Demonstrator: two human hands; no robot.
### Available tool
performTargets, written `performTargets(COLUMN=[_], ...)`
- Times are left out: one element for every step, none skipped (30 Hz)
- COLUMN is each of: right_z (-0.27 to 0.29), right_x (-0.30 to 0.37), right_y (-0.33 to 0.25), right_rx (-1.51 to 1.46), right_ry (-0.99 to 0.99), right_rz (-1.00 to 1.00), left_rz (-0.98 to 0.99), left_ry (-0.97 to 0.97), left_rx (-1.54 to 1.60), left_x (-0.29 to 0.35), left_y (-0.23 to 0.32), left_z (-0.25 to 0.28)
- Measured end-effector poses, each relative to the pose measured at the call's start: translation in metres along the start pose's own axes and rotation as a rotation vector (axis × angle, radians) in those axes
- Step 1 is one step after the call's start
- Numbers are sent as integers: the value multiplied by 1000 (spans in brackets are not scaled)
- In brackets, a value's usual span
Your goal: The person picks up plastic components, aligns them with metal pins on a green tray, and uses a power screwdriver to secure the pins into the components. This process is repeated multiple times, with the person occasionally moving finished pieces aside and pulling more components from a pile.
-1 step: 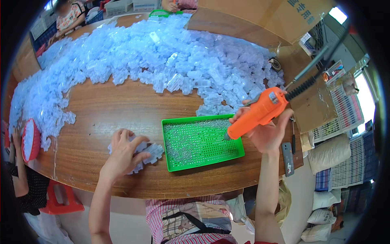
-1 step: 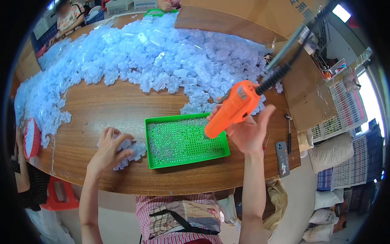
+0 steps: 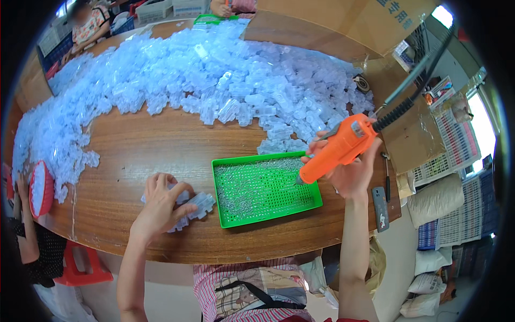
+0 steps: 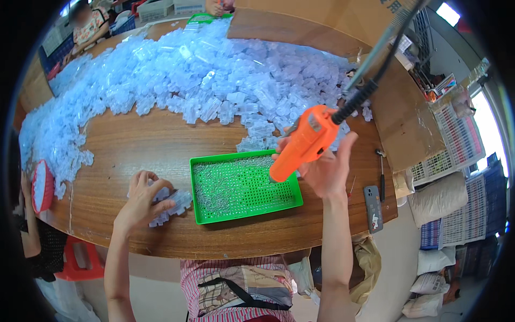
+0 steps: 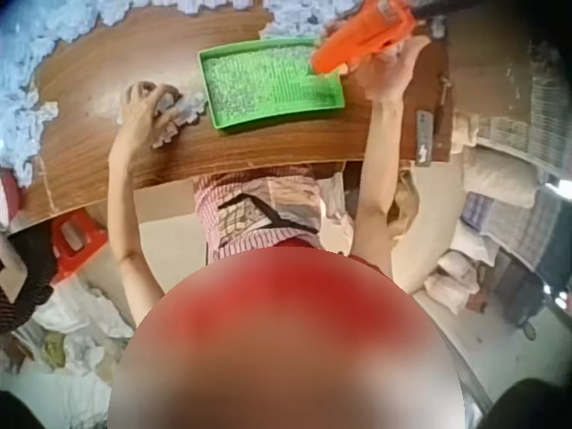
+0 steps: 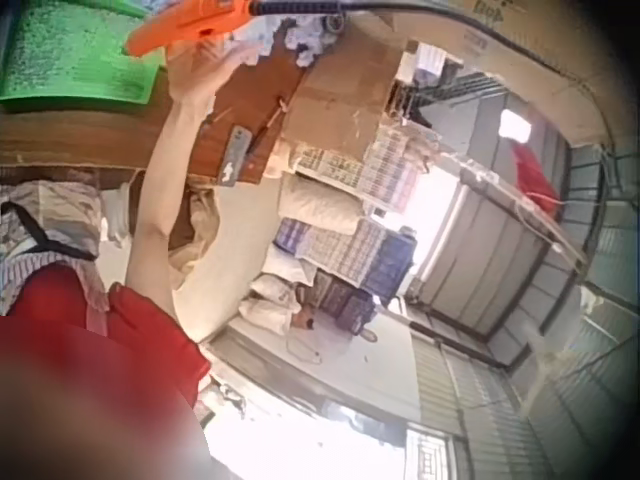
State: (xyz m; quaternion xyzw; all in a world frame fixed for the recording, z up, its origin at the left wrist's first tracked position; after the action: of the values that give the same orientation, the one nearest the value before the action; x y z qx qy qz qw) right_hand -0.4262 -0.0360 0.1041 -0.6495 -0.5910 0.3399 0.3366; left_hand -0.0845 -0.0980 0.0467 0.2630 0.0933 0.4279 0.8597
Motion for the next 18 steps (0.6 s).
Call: performTargets(right_z=[17,36,45,56,62,70,69,69,69,66,52,39,29,33,47,55,56,48], right_x=[-10,-19,-28,-38,-49,-57,-66,-75,-84,-89,-95,-96,-101,-105,-105,-108,-112,-113], right_y=[-3,-5,-4,-1,3,5,13,21,29,31,38,39,41,43,36,37,44,47], right_rx=[206,410,554,546,830,1123,1090,1058,1131,1125,1137,1161,1208,1201,1366,1512,1497,1483], right_ry=[106,214,172,177,120,72,25,-20,-96,-97,-207,-305,-257,-262,-291,-342,-340,-352], right_rz=[32,61,59,73,71,59,-5,-69,-73,-68,-77,-86,-166,-162,-115,-57,-64,-53], left_rz=[33,21,-2,-24,-35,-97,-141,-210,-229,-243,-266,-303,-232,-167,-166,-143,-129,-174], left_ry=[5,-1,6,16,17,60,109,180,151,120,141,161,104,43,-80,-194,-188,-72], left_rx=[26,14,-47,-107,-120,-81,-54,-38,67,174,181,197,188,184,197,190,173,65], left_x=[-1,-1,0,-2,-8,-21,-29,-44,-65,-87,-108,-131,-153,-174,-199,-214,-222,-231], left_y=[1,5,10,14,17,23,30,42,52,60,62,68,67,70,89,97,89,79], left_z=[3,5,10,15,17,14,17,22,21,16,8,-4,-17,-31,-51,-68,-80,-88])
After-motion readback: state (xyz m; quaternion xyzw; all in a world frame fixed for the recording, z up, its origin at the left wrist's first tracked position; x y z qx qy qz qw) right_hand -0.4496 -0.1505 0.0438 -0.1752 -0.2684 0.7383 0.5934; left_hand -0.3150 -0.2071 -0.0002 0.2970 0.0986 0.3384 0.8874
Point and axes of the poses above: each hand's wrist, its own x-axis away from the middle knuckle, its own z-axis out of the back of the hand, y = z × x, the point moved 7 cm from there along -x, towards the middle knuckle, and after that the axes turned 6 degrees about x, right-handed, at the moved point
